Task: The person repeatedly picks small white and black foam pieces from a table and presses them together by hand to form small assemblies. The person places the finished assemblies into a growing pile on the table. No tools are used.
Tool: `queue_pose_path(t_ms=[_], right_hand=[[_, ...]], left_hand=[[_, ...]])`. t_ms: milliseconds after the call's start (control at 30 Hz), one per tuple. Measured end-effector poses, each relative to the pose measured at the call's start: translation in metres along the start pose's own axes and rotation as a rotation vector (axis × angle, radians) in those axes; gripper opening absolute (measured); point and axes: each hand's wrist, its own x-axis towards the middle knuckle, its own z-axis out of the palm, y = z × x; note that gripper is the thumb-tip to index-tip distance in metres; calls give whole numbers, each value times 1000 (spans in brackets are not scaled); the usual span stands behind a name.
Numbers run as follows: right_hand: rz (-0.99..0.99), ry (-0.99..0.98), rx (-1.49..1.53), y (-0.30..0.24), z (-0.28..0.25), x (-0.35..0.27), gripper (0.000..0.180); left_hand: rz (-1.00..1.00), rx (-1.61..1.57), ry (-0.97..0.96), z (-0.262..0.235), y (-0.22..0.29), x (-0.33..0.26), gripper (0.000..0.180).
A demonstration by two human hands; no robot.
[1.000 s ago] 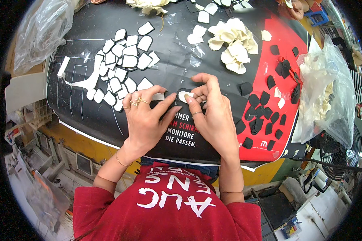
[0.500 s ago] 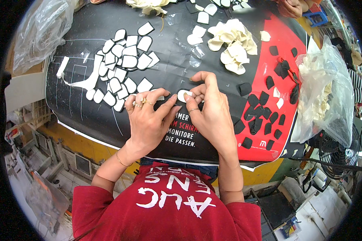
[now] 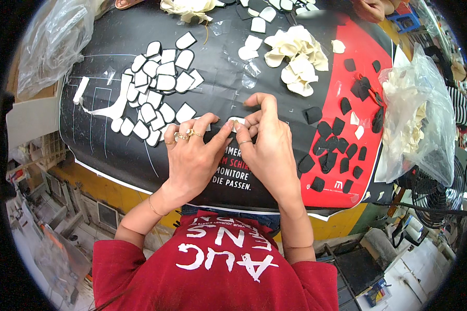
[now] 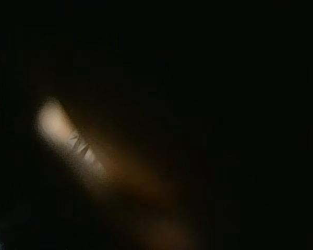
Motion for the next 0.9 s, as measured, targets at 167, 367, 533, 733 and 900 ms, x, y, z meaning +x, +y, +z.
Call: queue_pose_path(t_ms=[167,367,533,733,900], right_hand=[[12,104,-42,0,5,-6,48],[32,199,-133,5,14,-10,45],[-39,321,-308,14,28,-17,41],[-120,498,-414,26,39,-20,37],[-109,566,-305,31,22,-23,33]], left_hand=[[36,40,8,1,-1,1,36],[50,26,6,-1,0,2,33],[58,77,-4,-1,1,3,35],[80,91,18,1,-1,3,34],[64,117,-24,-8,-11,0,38]])
